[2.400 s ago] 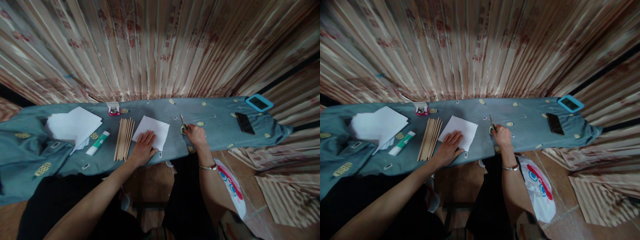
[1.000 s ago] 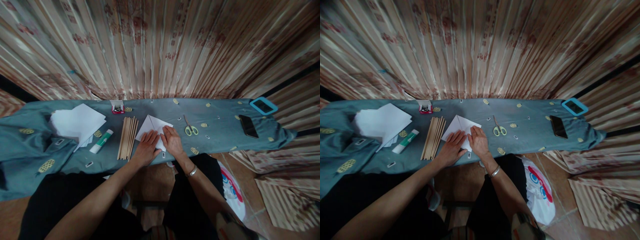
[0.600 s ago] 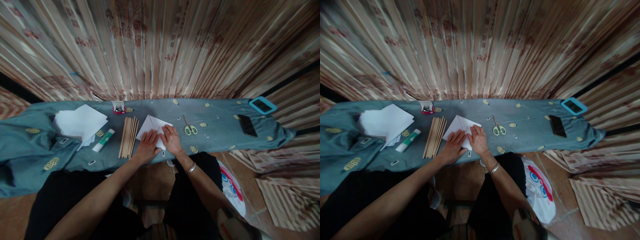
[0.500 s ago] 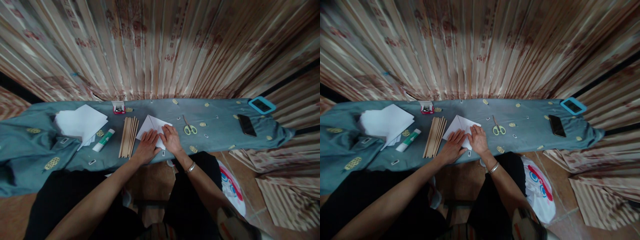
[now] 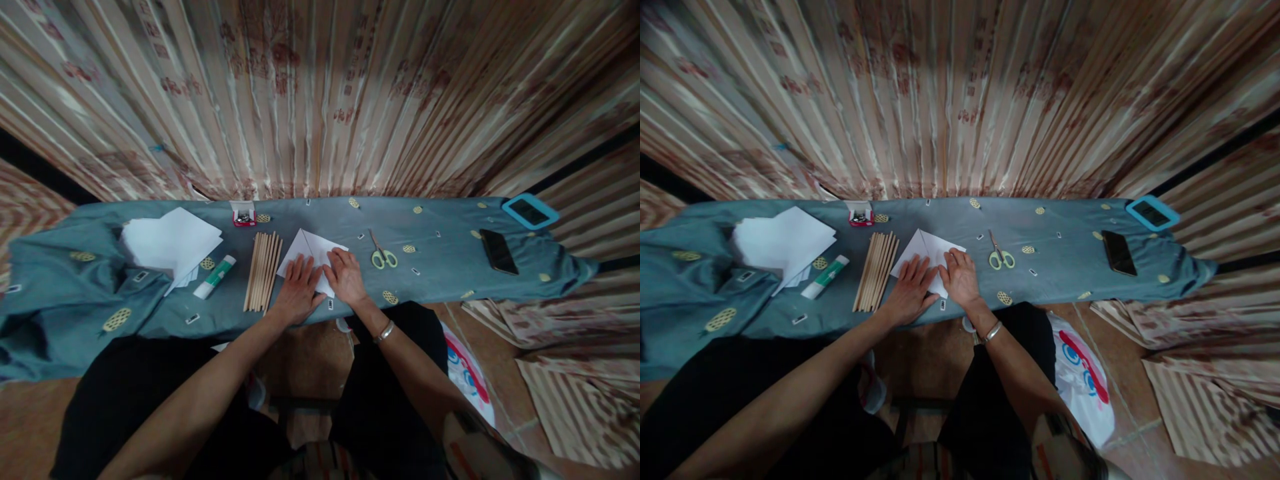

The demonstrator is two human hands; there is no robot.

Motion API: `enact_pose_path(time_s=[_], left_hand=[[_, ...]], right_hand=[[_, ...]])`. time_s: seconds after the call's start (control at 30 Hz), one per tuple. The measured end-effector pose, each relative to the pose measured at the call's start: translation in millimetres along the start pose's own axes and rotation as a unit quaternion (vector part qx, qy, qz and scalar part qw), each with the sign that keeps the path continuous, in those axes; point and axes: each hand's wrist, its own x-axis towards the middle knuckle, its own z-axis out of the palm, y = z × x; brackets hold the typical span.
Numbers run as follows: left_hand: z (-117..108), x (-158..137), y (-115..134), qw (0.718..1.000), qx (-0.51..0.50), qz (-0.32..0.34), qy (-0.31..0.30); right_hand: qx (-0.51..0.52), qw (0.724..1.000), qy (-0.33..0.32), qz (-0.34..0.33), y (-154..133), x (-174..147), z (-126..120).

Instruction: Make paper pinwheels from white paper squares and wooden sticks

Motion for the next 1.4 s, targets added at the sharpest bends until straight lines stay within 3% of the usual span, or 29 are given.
enact_pose_path(time_s=[0.43,0.73,1.1,1.4], left_hand=[[-4,0,2,1.0,0.006,0.0,-0.014],[-3,0,0,1.0,-0.007,0.007,-0.002],[-6,0,-7,0.998,-0.065,0.009,0.004],[-34,-19,-7,0.994,-0.107,0.001,0.032]], right_hand=[[-0.016,1.0,-0.001,0.005,0,0,2],[0.022,1.0,-0.004,0.022,-1,2,-1],[0.135,0.989,0.04,0.043,8,9,-7],[0.128,0.988,0.078,0.048,7,23,-31]])
